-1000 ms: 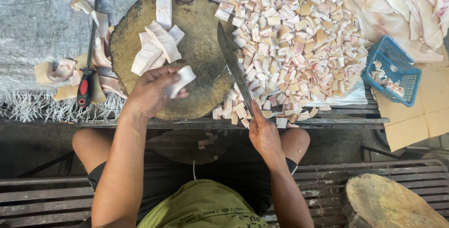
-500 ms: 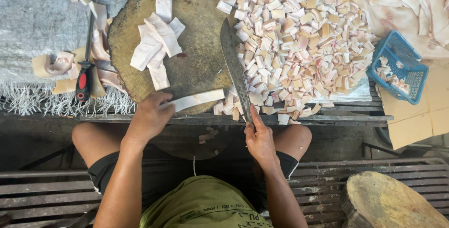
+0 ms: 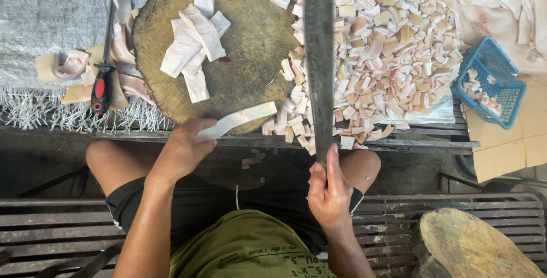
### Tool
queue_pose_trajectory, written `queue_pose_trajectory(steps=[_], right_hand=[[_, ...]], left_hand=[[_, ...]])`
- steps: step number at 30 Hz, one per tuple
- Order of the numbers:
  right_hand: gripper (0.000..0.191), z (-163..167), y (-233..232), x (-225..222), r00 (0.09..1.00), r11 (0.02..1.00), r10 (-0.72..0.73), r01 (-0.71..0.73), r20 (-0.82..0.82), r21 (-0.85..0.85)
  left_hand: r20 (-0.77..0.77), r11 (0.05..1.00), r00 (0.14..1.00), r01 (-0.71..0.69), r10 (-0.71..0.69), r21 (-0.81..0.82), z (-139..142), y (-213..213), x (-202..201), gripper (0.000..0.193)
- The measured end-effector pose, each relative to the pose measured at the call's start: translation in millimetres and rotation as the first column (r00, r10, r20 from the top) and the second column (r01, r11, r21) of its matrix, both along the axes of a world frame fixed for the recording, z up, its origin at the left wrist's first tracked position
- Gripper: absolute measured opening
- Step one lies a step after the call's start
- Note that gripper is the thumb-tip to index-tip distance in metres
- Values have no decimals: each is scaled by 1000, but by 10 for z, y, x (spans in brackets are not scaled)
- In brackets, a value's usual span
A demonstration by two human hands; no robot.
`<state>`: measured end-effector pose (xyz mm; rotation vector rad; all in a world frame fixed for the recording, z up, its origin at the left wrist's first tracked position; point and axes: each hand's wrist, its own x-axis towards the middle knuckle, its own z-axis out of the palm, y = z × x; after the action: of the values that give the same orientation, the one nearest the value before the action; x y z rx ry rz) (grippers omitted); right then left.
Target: The person cuts strips of pork fat into small cubes on a round wooden chopping block using a large knife. The person repeatedly picks up strips, slices them into cubes, and accumulates the cut pieces on the block and nearby surface.
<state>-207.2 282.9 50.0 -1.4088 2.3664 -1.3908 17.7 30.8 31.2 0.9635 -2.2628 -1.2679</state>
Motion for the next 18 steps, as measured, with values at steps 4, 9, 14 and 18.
queue_pose_trajectory(steps=[4,9,14,18], right_hand=[[66,-117,-96,110,968,979,157,-126,-196,162],[72,-117,-131,-7,967,965,207,-178,-149,191],[63,-4,33,6,1000,999,-4,4,-15,54],[65,-79,-152,113,973,920,165,-92,-163,381]], left_hand=[[17,995,1000,-16,14,102,14,31,-7,48],[-41,994,998,-34,39,106,-31,68,-150,45],[16,965,998,-67,65,253,-100,48,-340,45],[-50,994,998,-42,47,99,-129,49,-335,45]])
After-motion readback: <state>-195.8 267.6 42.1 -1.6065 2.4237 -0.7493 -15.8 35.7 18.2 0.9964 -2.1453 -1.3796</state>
